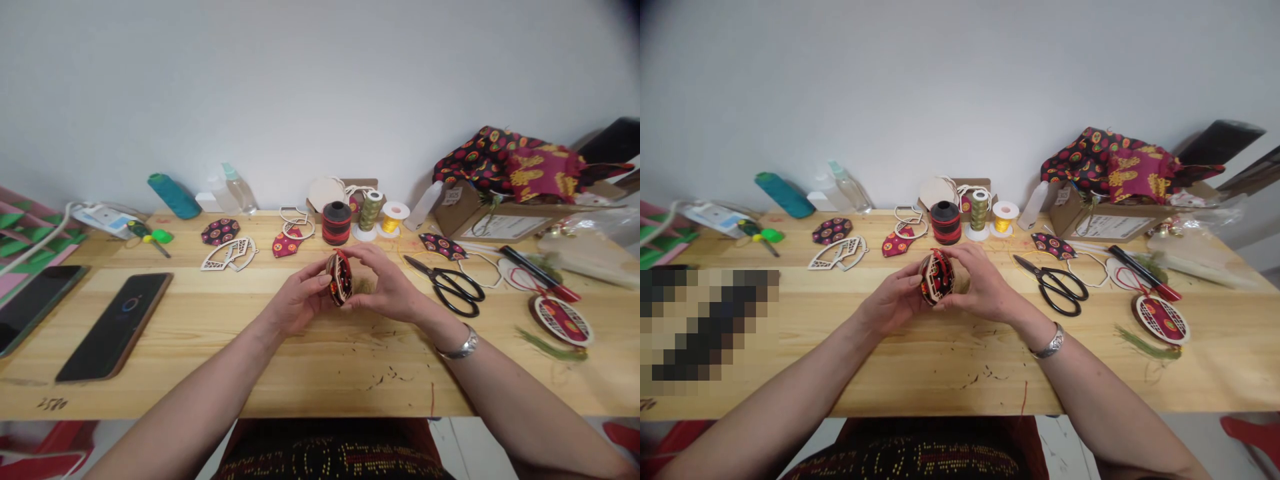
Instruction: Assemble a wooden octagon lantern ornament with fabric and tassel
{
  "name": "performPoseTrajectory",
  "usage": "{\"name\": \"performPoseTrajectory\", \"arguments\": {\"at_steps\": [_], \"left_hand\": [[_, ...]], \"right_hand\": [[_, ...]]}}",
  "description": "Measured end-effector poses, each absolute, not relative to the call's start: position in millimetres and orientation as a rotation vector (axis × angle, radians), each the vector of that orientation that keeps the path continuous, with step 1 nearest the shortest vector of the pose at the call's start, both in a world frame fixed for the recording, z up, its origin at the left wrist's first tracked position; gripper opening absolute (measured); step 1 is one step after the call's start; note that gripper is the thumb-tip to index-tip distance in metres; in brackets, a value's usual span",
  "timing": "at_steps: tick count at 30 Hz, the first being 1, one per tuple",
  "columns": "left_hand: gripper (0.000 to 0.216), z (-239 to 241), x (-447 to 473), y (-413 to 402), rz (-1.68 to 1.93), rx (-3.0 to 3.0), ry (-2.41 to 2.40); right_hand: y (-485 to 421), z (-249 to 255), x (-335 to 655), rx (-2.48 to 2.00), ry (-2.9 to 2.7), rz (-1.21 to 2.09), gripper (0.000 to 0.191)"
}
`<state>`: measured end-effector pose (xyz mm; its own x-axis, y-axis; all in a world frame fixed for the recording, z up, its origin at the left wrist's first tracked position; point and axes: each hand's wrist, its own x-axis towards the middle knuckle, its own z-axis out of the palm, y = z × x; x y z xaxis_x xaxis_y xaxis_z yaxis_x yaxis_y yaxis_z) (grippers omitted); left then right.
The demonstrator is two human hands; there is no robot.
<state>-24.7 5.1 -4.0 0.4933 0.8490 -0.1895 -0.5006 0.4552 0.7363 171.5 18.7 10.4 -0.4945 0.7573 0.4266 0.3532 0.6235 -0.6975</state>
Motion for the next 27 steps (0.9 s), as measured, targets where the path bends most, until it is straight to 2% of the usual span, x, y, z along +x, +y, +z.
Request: {"name": "performPoseTrajectory", "arguments": {"at_steps": [27], "left_hand": [[0.032, -2.8, -23.4, 4.6, 0.896, 0.692, 0.588]], "right_hand": [[17.2, 10.4, 168.8, -0.862, -2.068, 0.763, 0.079]]}}
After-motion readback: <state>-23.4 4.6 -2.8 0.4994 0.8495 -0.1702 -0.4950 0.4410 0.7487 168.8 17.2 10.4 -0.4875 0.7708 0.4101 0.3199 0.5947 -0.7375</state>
